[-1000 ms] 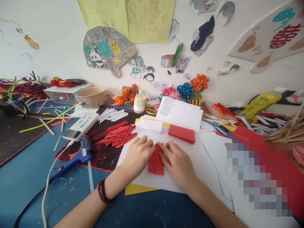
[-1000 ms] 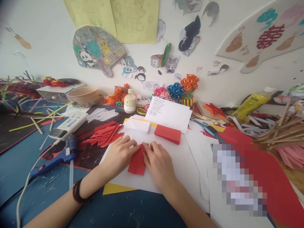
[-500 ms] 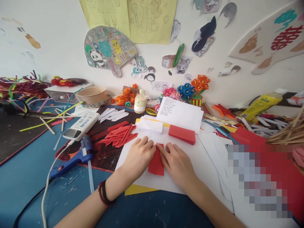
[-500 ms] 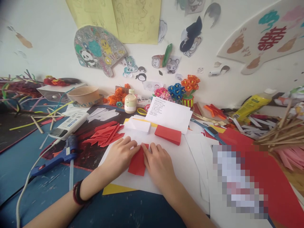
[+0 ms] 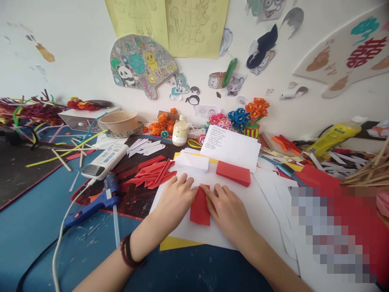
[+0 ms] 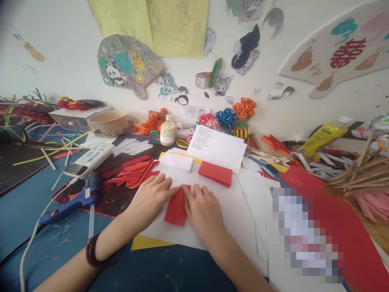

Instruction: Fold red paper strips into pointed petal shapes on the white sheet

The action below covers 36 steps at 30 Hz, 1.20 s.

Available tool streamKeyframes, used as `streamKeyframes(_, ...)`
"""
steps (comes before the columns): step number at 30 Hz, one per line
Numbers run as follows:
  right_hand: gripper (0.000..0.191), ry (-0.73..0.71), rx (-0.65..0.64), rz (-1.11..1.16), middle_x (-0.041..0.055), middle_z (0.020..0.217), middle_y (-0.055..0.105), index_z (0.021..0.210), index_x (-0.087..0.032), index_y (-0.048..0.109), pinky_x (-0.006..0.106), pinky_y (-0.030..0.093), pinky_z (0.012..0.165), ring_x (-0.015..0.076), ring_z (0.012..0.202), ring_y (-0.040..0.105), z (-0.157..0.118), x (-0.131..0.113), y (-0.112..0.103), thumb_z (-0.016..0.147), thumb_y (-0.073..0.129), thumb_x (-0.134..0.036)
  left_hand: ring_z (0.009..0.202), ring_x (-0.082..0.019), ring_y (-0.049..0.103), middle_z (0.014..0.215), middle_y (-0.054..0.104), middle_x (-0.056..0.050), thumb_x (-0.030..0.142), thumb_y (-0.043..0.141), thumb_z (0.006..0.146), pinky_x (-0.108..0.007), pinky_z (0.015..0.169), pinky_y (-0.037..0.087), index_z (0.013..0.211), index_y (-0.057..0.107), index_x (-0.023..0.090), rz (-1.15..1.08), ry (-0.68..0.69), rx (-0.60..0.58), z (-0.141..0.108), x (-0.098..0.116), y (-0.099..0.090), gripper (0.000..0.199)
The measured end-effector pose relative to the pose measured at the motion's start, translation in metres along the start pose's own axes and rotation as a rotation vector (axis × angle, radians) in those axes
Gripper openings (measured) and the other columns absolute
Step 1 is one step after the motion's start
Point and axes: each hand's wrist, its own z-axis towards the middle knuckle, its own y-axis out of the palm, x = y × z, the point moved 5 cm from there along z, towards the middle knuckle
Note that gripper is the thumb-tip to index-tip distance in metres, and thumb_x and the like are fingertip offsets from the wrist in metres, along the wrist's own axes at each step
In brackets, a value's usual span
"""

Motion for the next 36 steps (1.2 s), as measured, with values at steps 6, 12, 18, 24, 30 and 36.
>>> streamKeyframes(6, 0.038, 0.053, -0.019, -0.013, 0.0048, 0.088, 0.058, 0.132, -0.031, 0.053, 0.032, 0.037, 0.063, 0.0195, 0.078, 0.052, -0.001, 0.001, -0.002, 0.095, 0.045, -0.026, 0.085, -0.025, 0.049, 0.084, 0.058, -0.006, 0.009, 0.051, 0.087, -0.036, 0.065, 0.033, 0.085, 0.066, 0.019, -0.01, 0.002, -0.015, 0.001, -0.001, -0.003, 0.019)
streamKeyframes(12, 0.038, 0.062, -0.015, -0.035, 0.0049, 0.087, 0.058, 0.131, -0.034, 0.053, 0.033, 0.035, 0.062, 0.0201, 0.077, 0.052, -0.003, -0.001, -0.006, 0.095, 0.044, -0.028, 0.081, -0.023, 0.048, 0.081, 0.058, -0.006, 0.005, 0.05, 0.084, -0.035, 0.062, 0.032, 0.084, 0.067, 0.019, -0.043, -0.001, 0.044, -0.002, -0.003, 0.0, 0.022)
streamKeyframes(18, 0.038, 0.069, 0.011, -0.051, 0.0054, 0.086, 0.058, 0.131, -0.034, 0.053, 0.032, 0.034, 0.061, 0.0204, 0.077, 0.052, -0.005, -0.001, -0.007, 0.094, 0.045, -0.028, 0.079, -0.022, 0.048, 0.076, 0.056, -0.005, 0.001, 0.05, 0.078, -0.035, 0.061, 0.032, 0.066, 0.062, 0.018, -0.047, -0.026, 0.077, -0.004, -0.006, 0.005, 0.024)
streamKeyframes(24, 0.038, 0.049, 0.006, -0.054, 0.0053, 0.087, 0.057, 0.132, -0.034, 0.052, 0.032, 0.035, 0.062, 0.02, 0.078, 0.052, -0.006, -0.002, -0.008, 0.096, 0.043, -0.028, 0.081, -0.021, 0.048, 0.087, 0.058, -0.005, 0.002, 0.05, 0.077, -0.034, 0.065, 0.035, 0.074, 0.063, 0.019, -0.067, -0.078, 0.159, -0.004, -0.006, 0.007, 0.021)
streamKeyframes(30, 0.039, 0.015, -0.021, -0.045, 0.0052, 0.089, 0.058, 0.134, -0.032, 0.05, 0.031, 0.039, 0.062, 0.0203, 0.078, 0.054, -0.006, 0.002, -0.008, 0.096, 0.042, -0.029, 0.083, -0.022, 0.047, 0.091, 0.059, -0.006, 0.009, 0.049, 0.083, -0.035, 0.067, 0.038, 0.095, 0.065, 0.021, -0.058, -0.041, 0.197, -0.006, -0.003, 0.005, 0.023)
streamKeyframes(36, 0.039, 0.056, 0.157, 0.325, 0.0059, 0.089, 0.06, 0.127, -0.025, 0.057, 0.032, 0.048, 0.071, 0.019, 0.082, 0.057, -0.007, 0.002, -0.043, 0.095, 0.034, -0.023, 0.086, -0.023, 0.047, 0.088, 0.057, -0.007, 0.013, 0.049, 0.086, -0.034, 0.069, 0.04, 0.094, 0.066, 0.02, -0.081, 0.01, 0.16, -0.005, 0.0, 0.01, 0.02)
